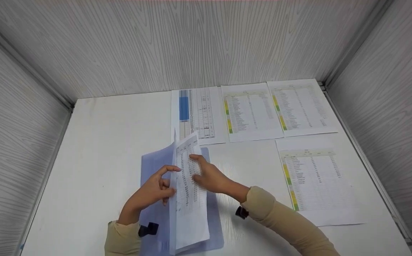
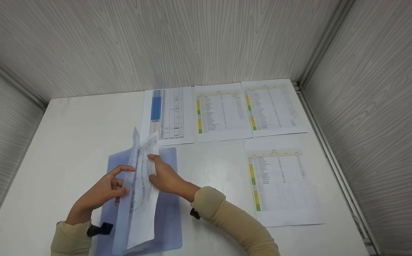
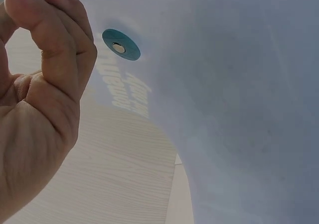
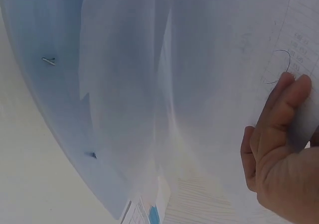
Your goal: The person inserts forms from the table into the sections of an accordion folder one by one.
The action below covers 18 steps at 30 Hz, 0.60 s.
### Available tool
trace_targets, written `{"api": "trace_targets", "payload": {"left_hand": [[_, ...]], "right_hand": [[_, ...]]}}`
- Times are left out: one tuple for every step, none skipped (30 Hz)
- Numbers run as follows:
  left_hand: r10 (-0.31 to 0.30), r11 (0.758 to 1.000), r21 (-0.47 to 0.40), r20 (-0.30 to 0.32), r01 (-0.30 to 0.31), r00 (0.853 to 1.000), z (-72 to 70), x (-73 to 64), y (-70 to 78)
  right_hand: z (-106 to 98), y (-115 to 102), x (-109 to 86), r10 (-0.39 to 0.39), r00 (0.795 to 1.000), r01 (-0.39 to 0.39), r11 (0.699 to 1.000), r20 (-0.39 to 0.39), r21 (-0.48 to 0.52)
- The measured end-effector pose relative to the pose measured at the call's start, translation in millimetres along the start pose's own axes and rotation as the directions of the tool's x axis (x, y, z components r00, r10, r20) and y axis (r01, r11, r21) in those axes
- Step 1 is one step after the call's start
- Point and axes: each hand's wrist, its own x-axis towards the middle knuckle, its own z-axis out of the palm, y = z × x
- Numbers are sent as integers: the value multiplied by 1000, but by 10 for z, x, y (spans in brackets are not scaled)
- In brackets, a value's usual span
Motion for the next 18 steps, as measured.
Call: {"api": "trace_targets", "payload": {"left_hand": [[1, 1000, -1, 0, -1, 1000, -1, -1, 3], [2, 1000, -1, 0, -2, 1000, -2, -2, 4], [3, 1000, -4, 1, -3, 1000, -3, -3, 4], [3, 1000, -5, 2, -3, 1000, -4, -2, 2], [3, 1000, -7, 3, -3, 1000, -5, -3, -1], [6, 1000, -8, 5, -6, 1000, -6, -3, -5], [7, 1000, -8, 6, -7, 1000, -7, -2, -9], [7, 1000, -9, 8, -7, 1000, -8, -2, -13], [9, 1000, -10, 10, -8, 1000, -9, -2, -14], [11, 1000, -7, 11, -11, 1000, -9, -2, -15], [13, 1000, -6, 13, -13, 1000, -9, -1, -15], [14, 1000, -3, 12, -14, 1000, -9, -1, -12], [14, 1000, -1, 10, -14, 1000, -9, -1, -7], [13, 1000, 2, 9, -13, 1000, -8, -2, -3], [12, 1000, 5, 6, -12, 1000, -8, -3, 2], [10, 1000, 9, 4, -10, 1000, -8, -5, 5], [7, 1000, 12, 0, -7, 1000, -8, -6, 6], [4, 1000, 18, -3, -4, 1000, -7, -8, 7]], "right_hand": [[23, 8, 8, -4, 1000, 3, 1000, -7, -27], [45, 17, 15, -6, 1000, 5, 999, -15, -51], [66, 24, 22, -9, 1000, 8, 997, -23, -75], [84, 28, 27, -13, 999, 10, 995, -32, -95], [99, 30, 33, -14, 999, 10, 994, -40, -108], [112, 30, 39, -15, 999, 10, 993, -47, -117], [122, 29, 44, -18, 999, 12, 993, -51, -119], [129, 29, 49, -21, 998, 15, 993, -52, -115], [132, 29, 52, -24, 998, 17, 993, -54, -114], [131, 30, 54, -27, 998, 21, 994, -53, -109], [126, 28, 52, -27, 998, 21, 994, -53, -105], [117, 25, 47, -26, 998, 21, 995, -51, -99], [104, 20, 39, -27, 998, 22, 995, -49, -94], [88, 13, 29, -20, 999, 16, 996, -47, -86], [69, 0, 16, -12, 999, 9, 997, -45, -78], [50, -16, 1, -6, 999, 3, 998, -41, -65], [31, -34, -16, 2, 999, -4, 999, -38, -54], [15, -50, -30, 7, 999, -8, 999, -33, -41]]}}
